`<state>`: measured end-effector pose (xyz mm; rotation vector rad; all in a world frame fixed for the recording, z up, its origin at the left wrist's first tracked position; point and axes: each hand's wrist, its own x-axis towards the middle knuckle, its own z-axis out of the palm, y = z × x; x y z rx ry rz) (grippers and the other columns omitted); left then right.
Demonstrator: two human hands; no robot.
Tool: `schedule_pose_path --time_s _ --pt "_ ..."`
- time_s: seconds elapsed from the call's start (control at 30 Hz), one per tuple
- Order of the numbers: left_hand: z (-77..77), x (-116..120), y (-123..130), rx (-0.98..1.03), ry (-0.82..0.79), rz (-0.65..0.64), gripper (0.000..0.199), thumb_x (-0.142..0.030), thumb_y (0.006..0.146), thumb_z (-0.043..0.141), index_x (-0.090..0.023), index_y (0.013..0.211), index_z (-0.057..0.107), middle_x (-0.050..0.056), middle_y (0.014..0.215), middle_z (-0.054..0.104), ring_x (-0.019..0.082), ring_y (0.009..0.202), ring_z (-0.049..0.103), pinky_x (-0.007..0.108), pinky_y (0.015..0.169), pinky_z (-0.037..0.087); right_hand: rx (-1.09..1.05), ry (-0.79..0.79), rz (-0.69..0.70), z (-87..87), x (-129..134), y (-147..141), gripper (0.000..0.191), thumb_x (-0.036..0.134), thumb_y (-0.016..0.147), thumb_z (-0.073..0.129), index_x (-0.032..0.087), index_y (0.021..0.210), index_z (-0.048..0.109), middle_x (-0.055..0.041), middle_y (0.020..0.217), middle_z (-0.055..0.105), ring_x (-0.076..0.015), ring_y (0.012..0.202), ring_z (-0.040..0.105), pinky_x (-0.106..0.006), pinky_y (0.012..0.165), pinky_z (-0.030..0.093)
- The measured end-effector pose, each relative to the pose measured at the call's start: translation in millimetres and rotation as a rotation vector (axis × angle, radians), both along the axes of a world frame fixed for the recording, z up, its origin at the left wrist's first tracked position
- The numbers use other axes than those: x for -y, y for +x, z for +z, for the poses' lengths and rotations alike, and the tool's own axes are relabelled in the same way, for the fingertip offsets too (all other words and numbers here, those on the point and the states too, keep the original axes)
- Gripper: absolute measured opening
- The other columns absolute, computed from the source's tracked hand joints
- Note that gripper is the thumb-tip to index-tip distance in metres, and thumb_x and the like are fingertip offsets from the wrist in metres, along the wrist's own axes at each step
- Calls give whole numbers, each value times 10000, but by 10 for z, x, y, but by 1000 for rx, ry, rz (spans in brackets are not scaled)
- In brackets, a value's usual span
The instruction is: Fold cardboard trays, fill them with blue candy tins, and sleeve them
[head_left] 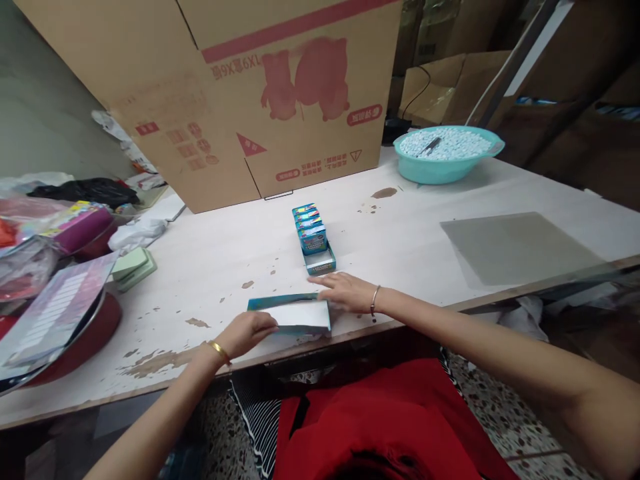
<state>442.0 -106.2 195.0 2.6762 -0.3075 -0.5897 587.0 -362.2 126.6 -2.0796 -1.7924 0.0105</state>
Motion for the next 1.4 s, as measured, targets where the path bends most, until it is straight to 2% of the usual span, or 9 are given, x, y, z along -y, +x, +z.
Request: schedule_pose_path --time_s 0.1,0.2,0.33,0.43,0.67,0.83,1.03,1.27,1.4 --pt "-179 138 105 -186 -195 171 337 -480 847 474 -179 722 559 -34 594 476 107 573 413 227 561 335 -19 228 -127 54 -56 -240 295 183 870 538 146 1160 574 -143 1330 522 -246 1162 505 -443 946 446" --pt "-313 195 155 -219 -283 320 286 -459 776 566 -180 776 504 -61 579 425 102 549 383 219 521 317 50 253 -149 -101 -176 -578 433 300 850 605 91 1223 535 -190 1258 569 -279 1125 534 -465 921 468" --pt "-317 247 -27 160 24 216 268 -428 874 480 -184 788 549 19 749 568 162 719 501 291 679 395 226 252 -229 -366 -313 -774 387 119 876 510 65 1259 515 -197 1265 573 -287 1131 543 -494 970 451" --pt "-271 317 -249 434 255 106 321 -496 867 502 -223 1002 605 79 1033 612 233 952 531 380 849 385 255 269 -245 -409 -318 -776 426 190 884 530 69 1290 485 -194 1272 558 -317 1215 468 -569 1071 336" --pt "-376 626 -406 495 368 172 308 -162 926 319 -179 1073 588 85 903 647 222 864 560 415 923 342 186 211 -290 -453 -186 -878 592 287 885 557 254 1431 331 -61 1037 607 -232 926 530 -535 1094 260" --pt "-510 669 -357 426 148 241 290 -274 951 323 -204 1054 584 58 894 656 204 843 571 389 840 353 203 181 -281 -478 -212 -826 744 466 847 583 160 1457 289 -99 1002 597 -261 920 480 -496 1015 258" --pt "-573 507 -251 251 -86 246 448 -448 830 572 -201 1201 526 87 1194 630 240 1073 569 376 894 356 310 136 -211 -362 -281 -682 782 573 855 497 33 1402 350 -130 970 578 -266 882 459 -433 880 299" --pt "-580 567 -252 248 121 273 368 -542 822 539 -190 922 573 43 880 662 219 784 578 302 681 363 316 107 -80 -329 -279 -572 733 593 866 454 52 1355 383 -113 953 572 -232 812 481 -373 719 293" --pt "-574 563 -245 214 84 280 360 -553 820 529 -193 825 533 19 782 624 185 715 553 268 614 331 290 98 -63 -362 -286 -546 657 596 890 403 51 1249 478 -108 905 574 -217 781 491 -362 703 276"
